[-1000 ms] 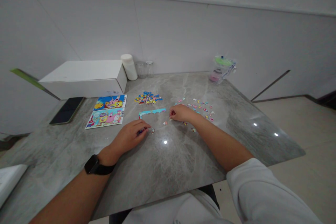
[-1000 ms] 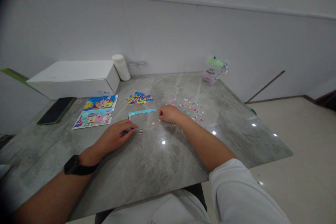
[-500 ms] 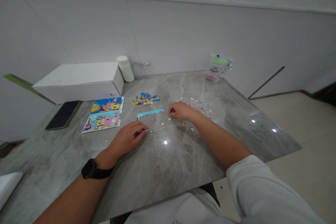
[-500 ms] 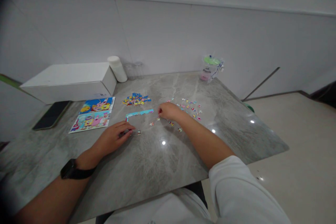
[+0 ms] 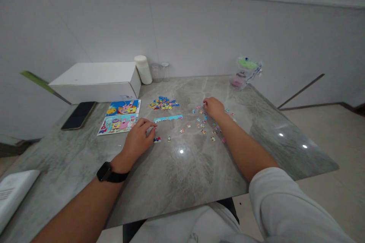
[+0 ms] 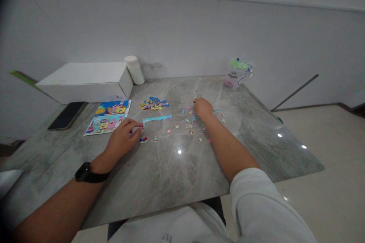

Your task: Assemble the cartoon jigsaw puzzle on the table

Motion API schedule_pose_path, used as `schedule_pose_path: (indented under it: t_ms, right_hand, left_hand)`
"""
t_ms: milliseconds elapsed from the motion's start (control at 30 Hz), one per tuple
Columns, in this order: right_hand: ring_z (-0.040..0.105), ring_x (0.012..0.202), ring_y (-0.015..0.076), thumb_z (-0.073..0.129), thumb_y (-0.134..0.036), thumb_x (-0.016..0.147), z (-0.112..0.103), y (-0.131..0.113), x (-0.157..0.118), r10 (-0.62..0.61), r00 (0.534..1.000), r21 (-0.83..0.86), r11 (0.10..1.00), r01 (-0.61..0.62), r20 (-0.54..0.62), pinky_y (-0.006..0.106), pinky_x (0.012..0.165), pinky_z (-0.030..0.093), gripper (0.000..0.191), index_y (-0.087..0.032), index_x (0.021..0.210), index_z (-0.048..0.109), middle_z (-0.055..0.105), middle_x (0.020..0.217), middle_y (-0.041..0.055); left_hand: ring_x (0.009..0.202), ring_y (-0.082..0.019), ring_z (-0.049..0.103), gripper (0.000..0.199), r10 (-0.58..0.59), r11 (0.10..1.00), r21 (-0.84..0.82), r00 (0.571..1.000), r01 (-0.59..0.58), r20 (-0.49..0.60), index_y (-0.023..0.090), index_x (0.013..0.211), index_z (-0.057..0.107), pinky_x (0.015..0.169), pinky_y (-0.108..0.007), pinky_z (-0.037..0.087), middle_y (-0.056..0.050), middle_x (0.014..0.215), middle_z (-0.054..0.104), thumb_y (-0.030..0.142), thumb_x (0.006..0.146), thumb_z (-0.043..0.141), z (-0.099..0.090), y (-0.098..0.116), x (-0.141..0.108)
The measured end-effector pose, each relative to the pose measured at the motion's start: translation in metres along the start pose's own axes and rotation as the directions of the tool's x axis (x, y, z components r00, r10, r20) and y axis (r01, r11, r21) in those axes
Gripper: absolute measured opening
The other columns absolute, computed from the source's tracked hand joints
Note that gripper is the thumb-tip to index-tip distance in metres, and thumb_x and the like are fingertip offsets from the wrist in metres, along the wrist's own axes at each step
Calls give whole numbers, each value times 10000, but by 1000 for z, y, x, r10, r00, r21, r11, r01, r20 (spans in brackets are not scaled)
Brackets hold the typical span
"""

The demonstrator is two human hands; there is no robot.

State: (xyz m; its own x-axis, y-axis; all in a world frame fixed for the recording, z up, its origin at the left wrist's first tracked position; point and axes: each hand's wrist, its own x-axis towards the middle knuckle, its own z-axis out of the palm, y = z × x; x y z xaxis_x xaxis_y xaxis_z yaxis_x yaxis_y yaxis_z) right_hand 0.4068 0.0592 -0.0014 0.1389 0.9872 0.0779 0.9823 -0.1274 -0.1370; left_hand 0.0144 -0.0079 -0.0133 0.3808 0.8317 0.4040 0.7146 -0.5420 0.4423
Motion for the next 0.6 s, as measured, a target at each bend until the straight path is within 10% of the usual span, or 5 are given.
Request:
schedule_pose_path:
  t_ms: [600]
  right_hand:
    - [695, 879, 179, 722, -173, 860, -5, 7, 17, -42, 994, 238, 971, 17, 100, 272, 804, 485, 169, -166, 1015, 788, 796, 998, 74]
  left_hand:
    - [1016, -206, 656, 209, -4, 997, -71, 1000, 3, -5, 229, 1119, 736, 975, -384, 575, -73, 1139, 629, 269, 1013, 560, -1, 6, -2]
